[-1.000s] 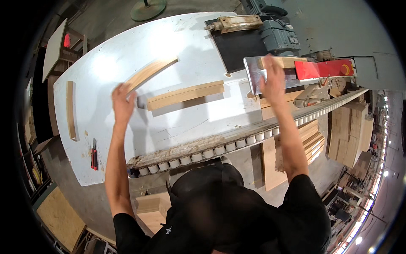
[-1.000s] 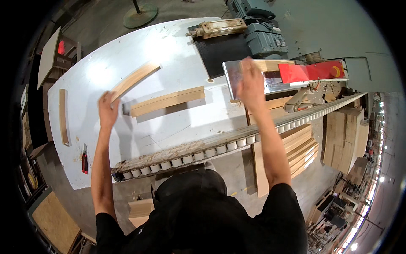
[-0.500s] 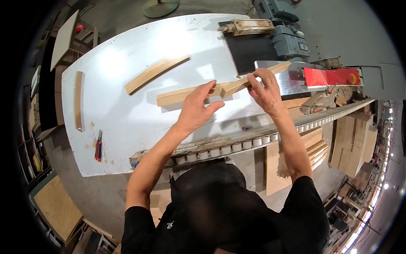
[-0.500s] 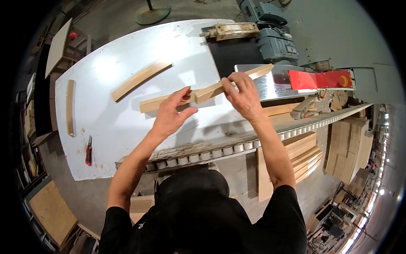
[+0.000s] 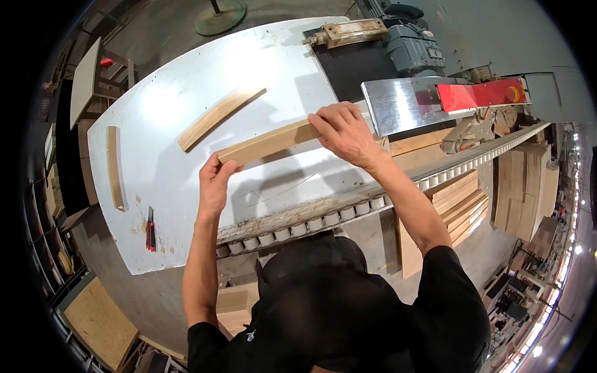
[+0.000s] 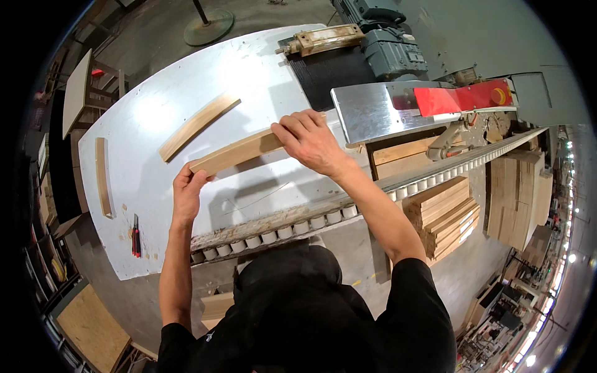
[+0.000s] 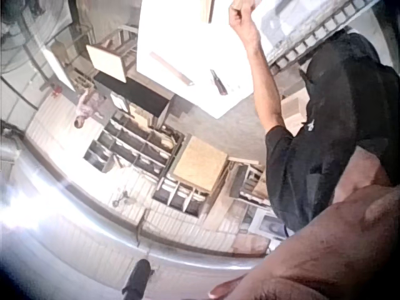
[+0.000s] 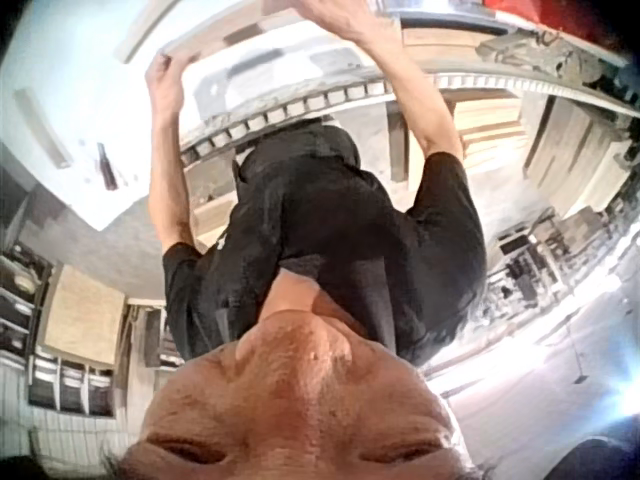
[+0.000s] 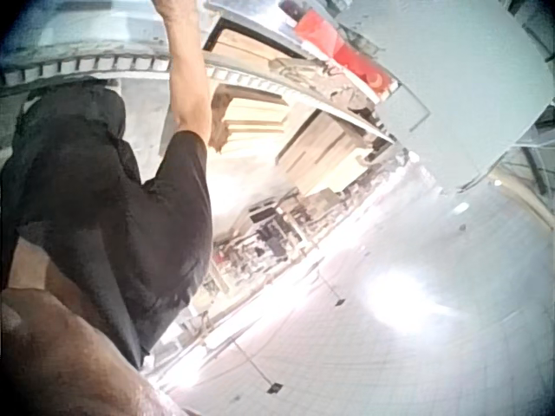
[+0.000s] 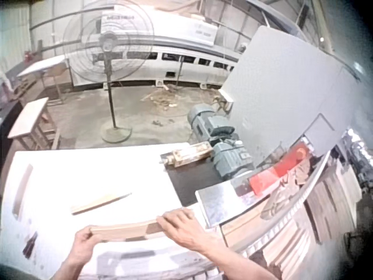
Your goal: The person organizes wooden planks on a table, aligning several planks into a stack and then carrying the stack to a wooden structure on the floor.
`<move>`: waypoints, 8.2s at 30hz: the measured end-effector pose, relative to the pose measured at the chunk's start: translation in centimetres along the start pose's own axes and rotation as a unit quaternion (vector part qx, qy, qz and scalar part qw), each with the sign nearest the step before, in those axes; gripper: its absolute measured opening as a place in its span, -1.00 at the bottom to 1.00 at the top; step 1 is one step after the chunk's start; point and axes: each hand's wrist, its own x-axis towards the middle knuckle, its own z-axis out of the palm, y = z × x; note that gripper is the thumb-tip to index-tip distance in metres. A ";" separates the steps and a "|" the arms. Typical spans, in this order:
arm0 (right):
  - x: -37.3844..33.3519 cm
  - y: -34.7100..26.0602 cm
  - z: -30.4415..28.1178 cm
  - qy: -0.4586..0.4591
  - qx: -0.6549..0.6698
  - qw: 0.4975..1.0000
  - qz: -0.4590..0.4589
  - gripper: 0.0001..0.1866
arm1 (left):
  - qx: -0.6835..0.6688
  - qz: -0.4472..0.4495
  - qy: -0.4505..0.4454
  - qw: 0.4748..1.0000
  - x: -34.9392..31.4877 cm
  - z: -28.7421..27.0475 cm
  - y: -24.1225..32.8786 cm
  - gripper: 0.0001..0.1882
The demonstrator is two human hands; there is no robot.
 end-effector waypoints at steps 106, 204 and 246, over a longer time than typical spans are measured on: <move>2.2 5.5 0.1 -0.046 0.009 0.998 0.043 -0.66 | 0.172 0.021 0.049 0.984 3.5 0.6 3.1 -0.70; -10.8 7.5 8.6 -0.210 0.291 0.912 0.196 -0.13 | 0.311 0.163 0.097 0.931 -3.6 2.8 1.8 -0.50; -7.3 2.3 3.7 -0.196 0.230 0.903 0.306 -0.14 | 0.616 0.088 -0.122 0.774 3.0 0.7 -2.7 0.01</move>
